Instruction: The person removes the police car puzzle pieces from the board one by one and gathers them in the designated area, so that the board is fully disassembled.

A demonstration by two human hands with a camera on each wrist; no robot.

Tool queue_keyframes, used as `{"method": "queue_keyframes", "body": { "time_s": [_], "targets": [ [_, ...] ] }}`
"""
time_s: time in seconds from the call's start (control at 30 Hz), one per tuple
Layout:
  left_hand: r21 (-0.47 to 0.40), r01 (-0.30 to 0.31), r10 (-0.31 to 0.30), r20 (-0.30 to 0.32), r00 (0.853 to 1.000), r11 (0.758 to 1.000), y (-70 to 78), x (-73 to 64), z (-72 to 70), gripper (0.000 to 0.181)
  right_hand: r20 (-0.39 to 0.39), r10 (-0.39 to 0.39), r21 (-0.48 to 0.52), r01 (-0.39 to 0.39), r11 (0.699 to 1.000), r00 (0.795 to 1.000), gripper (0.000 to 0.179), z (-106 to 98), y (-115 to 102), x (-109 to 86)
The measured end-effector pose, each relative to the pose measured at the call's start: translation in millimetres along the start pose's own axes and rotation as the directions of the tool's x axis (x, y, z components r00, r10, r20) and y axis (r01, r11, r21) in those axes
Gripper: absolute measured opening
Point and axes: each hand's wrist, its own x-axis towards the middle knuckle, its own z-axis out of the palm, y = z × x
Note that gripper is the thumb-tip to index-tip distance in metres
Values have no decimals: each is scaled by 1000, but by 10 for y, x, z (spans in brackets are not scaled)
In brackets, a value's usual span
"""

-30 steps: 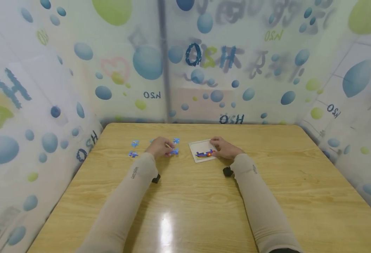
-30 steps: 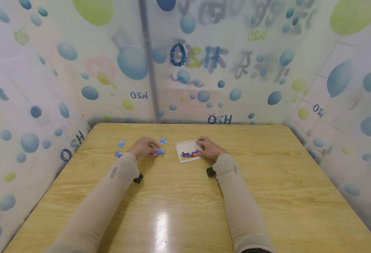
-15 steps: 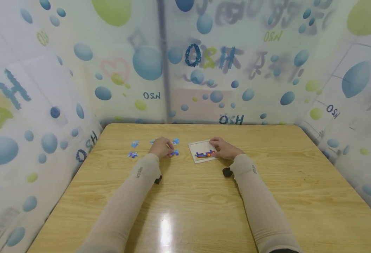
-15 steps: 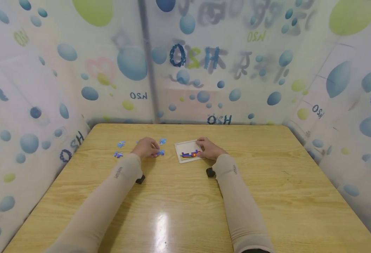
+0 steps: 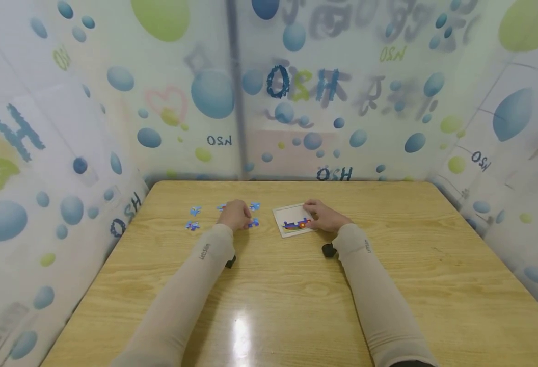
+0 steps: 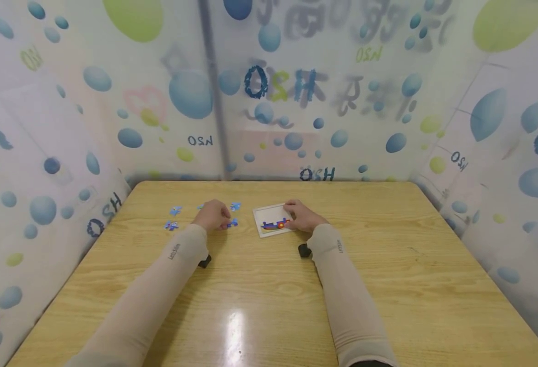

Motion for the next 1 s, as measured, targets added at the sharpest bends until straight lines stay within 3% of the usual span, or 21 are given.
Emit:
{"method": "queue_keyframes", "body": {
  "time_s": [0.23,0.6,0.9,1.0],
  "targets": [
    [-5,-11,11,41,999,1000,-20,-2,-17,11,4,4,-5,-4,1000,1000,67,6,-15,3],
    [6,-52,52,24,998,999,-56,-20,-57,7,0,13,-10,-13,1000,1000,66,6,-29,14],
    [65,-73,71,35,997,995,-36,-62,-86,8,1,27,6,-27,1000,1000,67,9,-25,17],
    [106,-76,72,39,997,992,-18,-67,-109,16,5,26,13,-26,1000,1000,67,9,-23,20]
  ]
}}
